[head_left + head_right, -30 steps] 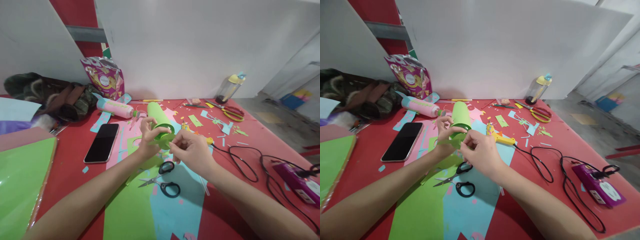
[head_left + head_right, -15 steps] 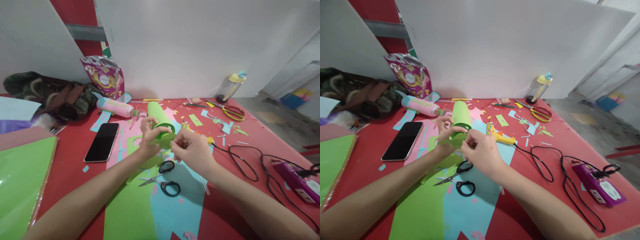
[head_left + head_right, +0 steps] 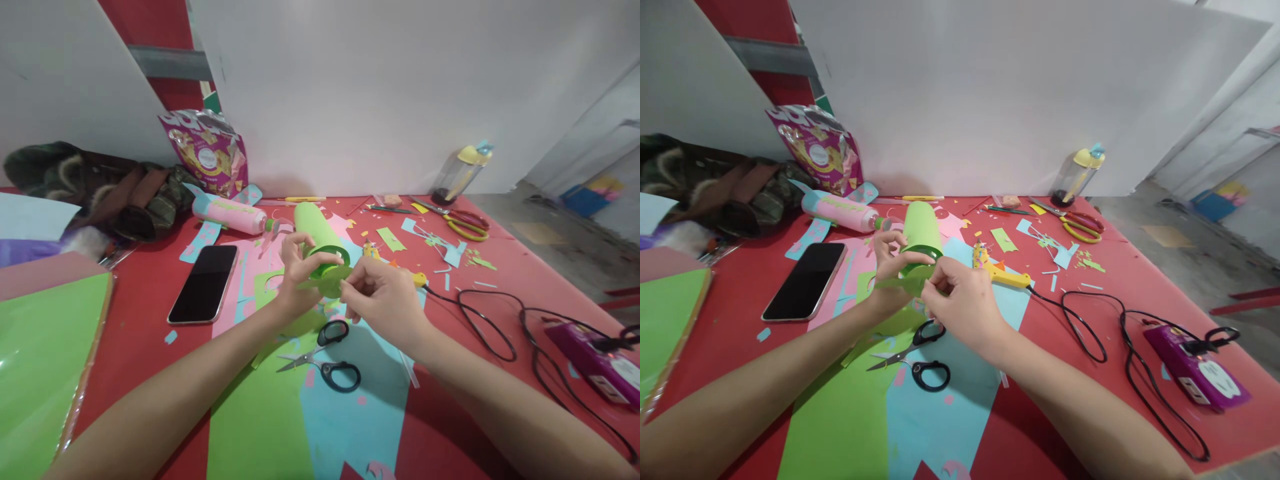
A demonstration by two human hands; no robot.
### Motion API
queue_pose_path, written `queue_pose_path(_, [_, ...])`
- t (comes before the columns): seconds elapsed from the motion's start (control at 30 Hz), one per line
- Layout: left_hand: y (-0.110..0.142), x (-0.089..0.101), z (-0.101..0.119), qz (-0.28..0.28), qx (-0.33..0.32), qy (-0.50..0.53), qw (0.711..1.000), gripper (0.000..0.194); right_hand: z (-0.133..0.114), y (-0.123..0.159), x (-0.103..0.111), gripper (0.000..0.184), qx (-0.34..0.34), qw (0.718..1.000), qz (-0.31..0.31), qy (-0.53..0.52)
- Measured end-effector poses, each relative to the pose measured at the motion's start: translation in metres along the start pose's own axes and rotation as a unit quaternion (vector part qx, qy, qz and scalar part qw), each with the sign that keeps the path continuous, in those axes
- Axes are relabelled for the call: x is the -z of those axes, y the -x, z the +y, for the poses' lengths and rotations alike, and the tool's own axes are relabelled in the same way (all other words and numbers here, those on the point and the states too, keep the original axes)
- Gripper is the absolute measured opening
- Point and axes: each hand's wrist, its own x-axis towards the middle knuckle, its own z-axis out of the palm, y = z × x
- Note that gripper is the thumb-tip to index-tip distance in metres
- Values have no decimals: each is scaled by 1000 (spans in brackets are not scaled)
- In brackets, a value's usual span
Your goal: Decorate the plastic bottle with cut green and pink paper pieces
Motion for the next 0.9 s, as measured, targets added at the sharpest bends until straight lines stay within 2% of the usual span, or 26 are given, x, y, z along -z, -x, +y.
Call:
queue_pose_path(0.6, [-1, 0, 2, 3, -4, 37, 999, 12, 0, 0, -1, 14, 0, 1000, 4, 24])
queue_pose_path(0.9, [-5, 2, 2, 21, 23, 41, 999, 21, 2, -5, 4, 21, 17, 991, 45, 125])
